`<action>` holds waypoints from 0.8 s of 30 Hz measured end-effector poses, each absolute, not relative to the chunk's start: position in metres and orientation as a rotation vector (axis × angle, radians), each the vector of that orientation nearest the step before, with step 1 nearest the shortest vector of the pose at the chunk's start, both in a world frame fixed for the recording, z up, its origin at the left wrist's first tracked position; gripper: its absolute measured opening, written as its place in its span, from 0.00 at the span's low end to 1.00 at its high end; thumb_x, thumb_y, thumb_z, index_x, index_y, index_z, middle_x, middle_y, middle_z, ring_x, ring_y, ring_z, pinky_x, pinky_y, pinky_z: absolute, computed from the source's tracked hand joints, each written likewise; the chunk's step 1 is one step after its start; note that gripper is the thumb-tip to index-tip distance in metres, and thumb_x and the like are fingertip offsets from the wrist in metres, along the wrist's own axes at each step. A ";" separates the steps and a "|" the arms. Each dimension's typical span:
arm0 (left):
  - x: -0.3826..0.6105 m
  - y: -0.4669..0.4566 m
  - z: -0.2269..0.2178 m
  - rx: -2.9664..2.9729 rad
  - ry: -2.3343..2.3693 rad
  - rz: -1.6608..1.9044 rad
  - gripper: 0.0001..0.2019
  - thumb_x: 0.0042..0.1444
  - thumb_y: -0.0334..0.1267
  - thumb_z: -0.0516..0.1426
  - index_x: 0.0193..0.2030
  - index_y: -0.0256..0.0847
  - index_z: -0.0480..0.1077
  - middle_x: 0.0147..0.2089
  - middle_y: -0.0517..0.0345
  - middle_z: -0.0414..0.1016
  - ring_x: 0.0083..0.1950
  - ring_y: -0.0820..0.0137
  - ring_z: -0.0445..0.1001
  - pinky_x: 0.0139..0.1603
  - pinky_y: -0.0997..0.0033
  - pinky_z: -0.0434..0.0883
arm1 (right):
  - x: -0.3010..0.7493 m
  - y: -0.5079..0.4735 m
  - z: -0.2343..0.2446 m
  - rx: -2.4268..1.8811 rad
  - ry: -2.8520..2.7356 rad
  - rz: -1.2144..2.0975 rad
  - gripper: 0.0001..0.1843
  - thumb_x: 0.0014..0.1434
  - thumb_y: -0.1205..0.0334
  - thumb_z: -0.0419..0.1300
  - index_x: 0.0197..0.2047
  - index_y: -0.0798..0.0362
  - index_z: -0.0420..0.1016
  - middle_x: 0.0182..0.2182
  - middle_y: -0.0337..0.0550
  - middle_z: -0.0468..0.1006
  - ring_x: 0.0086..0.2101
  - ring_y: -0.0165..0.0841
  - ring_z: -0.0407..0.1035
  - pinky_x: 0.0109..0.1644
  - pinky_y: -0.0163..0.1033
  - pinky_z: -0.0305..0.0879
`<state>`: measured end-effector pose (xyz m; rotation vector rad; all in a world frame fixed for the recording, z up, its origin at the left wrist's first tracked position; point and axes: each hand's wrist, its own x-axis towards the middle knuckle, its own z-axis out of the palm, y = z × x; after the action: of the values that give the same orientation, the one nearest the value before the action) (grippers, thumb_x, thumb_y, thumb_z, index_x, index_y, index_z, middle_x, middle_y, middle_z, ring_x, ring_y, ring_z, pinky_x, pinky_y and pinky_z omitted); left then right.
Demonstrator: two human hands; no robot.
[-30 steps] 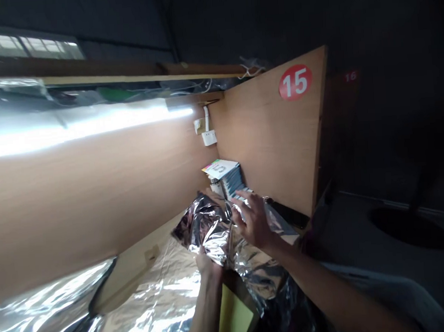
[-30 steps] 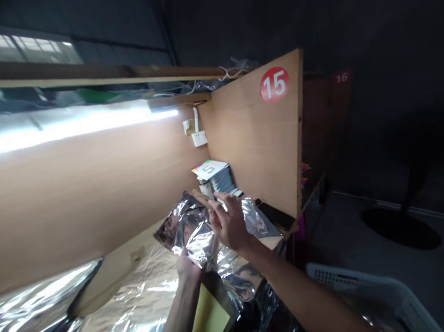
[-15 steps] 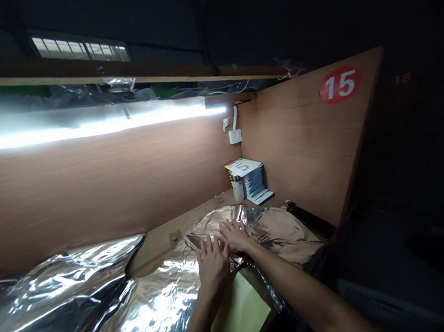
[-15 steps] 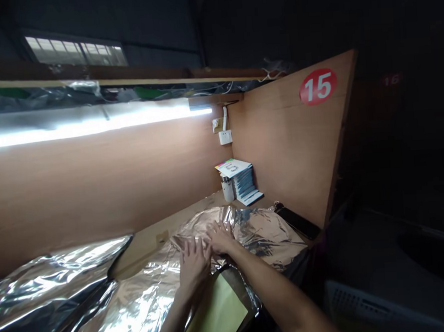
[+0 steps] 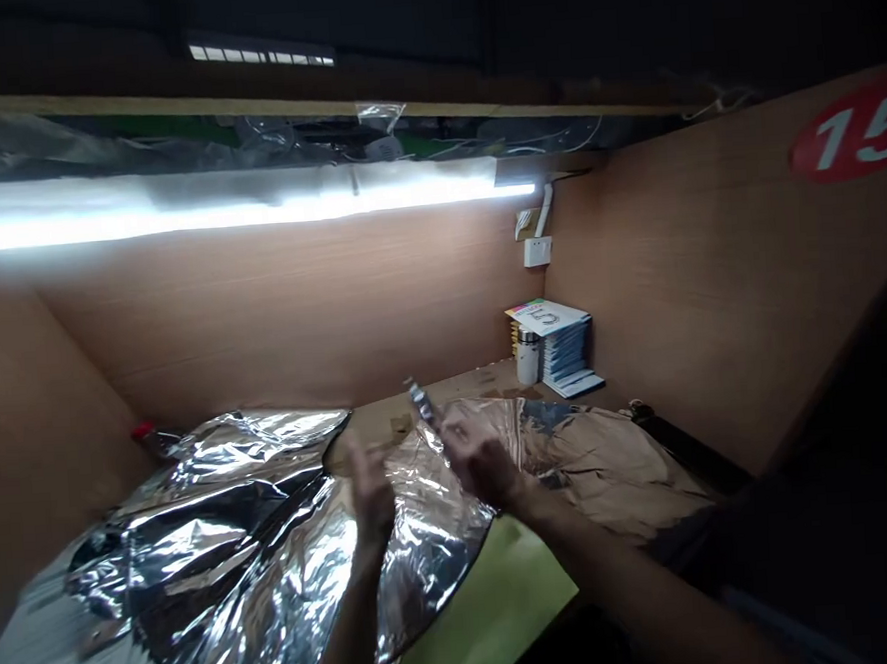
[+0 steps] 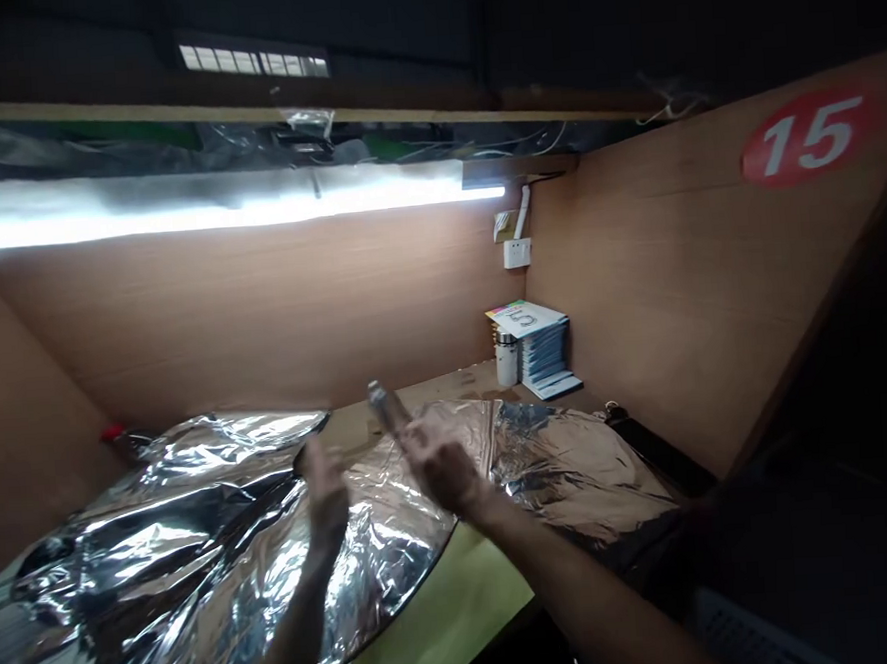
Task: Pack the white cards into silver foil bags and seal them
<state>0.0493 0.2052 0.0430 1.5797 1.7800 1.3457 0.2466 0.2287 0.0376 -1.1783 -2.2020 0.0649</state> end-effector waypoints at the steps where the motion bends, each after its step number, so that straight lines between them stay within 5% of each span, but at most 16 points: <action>1: 0.025 0.189 0.051 1.564 1.849 1.445 0.36 0.72 0.49 0.36 0.80 0.39 0.26 0.84 0.49 0.28 0.83 0.59 0.25 0.80 0.50 0.37 | 0.224 0.213 0.028 -0.995 -2.333 -0.035 0.19 0.73 0.64 0.51 0.62 0.51 0.73 0.56 0.53 0.76 0.51 0.42 0.71 0.52 0.44 0.69; 2: 0.004 0.172 0.053 1.579 1.931 1.558 0.36 0.72 0.50 0.40 0.81 0.43 0.30 0.84 0.53 0.29 0.82 0.60 0.23 0.80 0.49 0.33 | 0.203 0.198 0.016 -0.848 -2.448 -0.118 0.19 0.72 0.64 0.51 0.62 0.51 0.73 0.54 0.53 0.77 0.51 0.43 0.70 0.50 0.46 0.70; 4: -0.027 0.139 0.041 1.928 2.113 1.462 0.34 0.70 0.51 0.46 0.79 0.43 0.49 0.83 0.49 0.42 0.83 0.54 0.36 0.80 0.44 0.42 | 0.167 0.174 -0.005 -0.698 -2.621 -0.195 0.15 0.71 0.60 0.55 0.55 0.54 0.77 0.51 0.56 0.78 0.49 0.47 0.71 0.46 0.49 0.72; 7: -0.042 0.102 -0.007 2.244 2.110 0.574 0.28 0.64 0.47 0.51 0.70 0.44 0.68 0.78 0.46 0.59 0.78 0.45 0.54 0.74 0.36 0.55 | 0.147 0.164 -0.014 -0.702 -2.768 -0.008 0.16 0.67 0.50 0.60 0.45 0.54 0.79 0.44 0.54 0.80 0.43 0.46 0.74 0.47 0.52 0.73; 11: -0.033 0.081 -0.056 2.145 2.164 0.052 0.33 0.66 0.51 0.49 0.75 0.44 0.60 0.80 0.51 0.48 0.81 0.44 0.44 0.76 0.36 0.49 | 0.186 0.194 0.017 -1.434 -2.338 0.382 0.18 0.64 0.53 0.63 0.49 0.58 0.78 0.50 0.62 0.79 0.52 0.51 0.72 0.58 0.55 0.65; 13: -0.031 0.079 -0.059 2.094 2.203 0.073 0.35 0.68 0.56 0.45 0.77 0.43 0.55 0.81 0.51 0.44 0.81 0.47 0.40 0.77 0.38 0.45 | 0.210 0.215 0.038 -1.651 -2.175 0.672 0.14 0.58 0.57 0.68 0.43 0.58 0.79 0.46 0.61 0.81 0.51 0.52 0.73 0.54 0.52 0.67; 16: -0.031 0.079 -0.054 2.100 2.137 0.098 0.45 0.61 0.66 0.51 0.77 0.41 0.55 0.81 0.47 0.44 0.81 0.44 0.39 0.78 0.37 0.42 | 0.219 0.238 0.064 -1.573 -2.166 0.979 0.07 0.53 0.64 0.69 0.28 0.55 0.75 0.27 0.46 0.78 0.34 0.41 0.75 0.38 0.40 0.67; 19: -0.036 0.079 -0.053 2.112 2.144 0.216 0.51 0.55 0.65 0.57 0.78 0.34 0.54 0.80 0.41 0.47 0.81 0.42 0.43 0.77 0.40 0.49 | 0.182 0.248 0.094 -1.323 -2.071 1.198 0.10 0.56 0.68 0.64 0.24 0.55 0.69 0.20 0.36 0.69 0.25 0.30 0.67 0.29 0.33 0.60; 24: -0.082 0.078 -0.009 2.133 2.380 1.026 0.31 0.69 0.48 0.49 0.75 0.35 0.59 0.71 0.39 0.70 0.70 0.48 0.69 0.63 0.47 0.72 | 0.092 0.270 0.174 -0.886 -1.860 1.447 0.11 0.57 0.69 0.64 0.25 0.54 0.67 0.18 0.32 0.64 0.21 0.25 0.60 0.24 0.30 0.56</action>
<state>-0.0816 0.0781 -0.0094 2.1329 2.3796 1.0258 0.0921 0.2696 0.1737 -0.8856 -1.8600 1.4473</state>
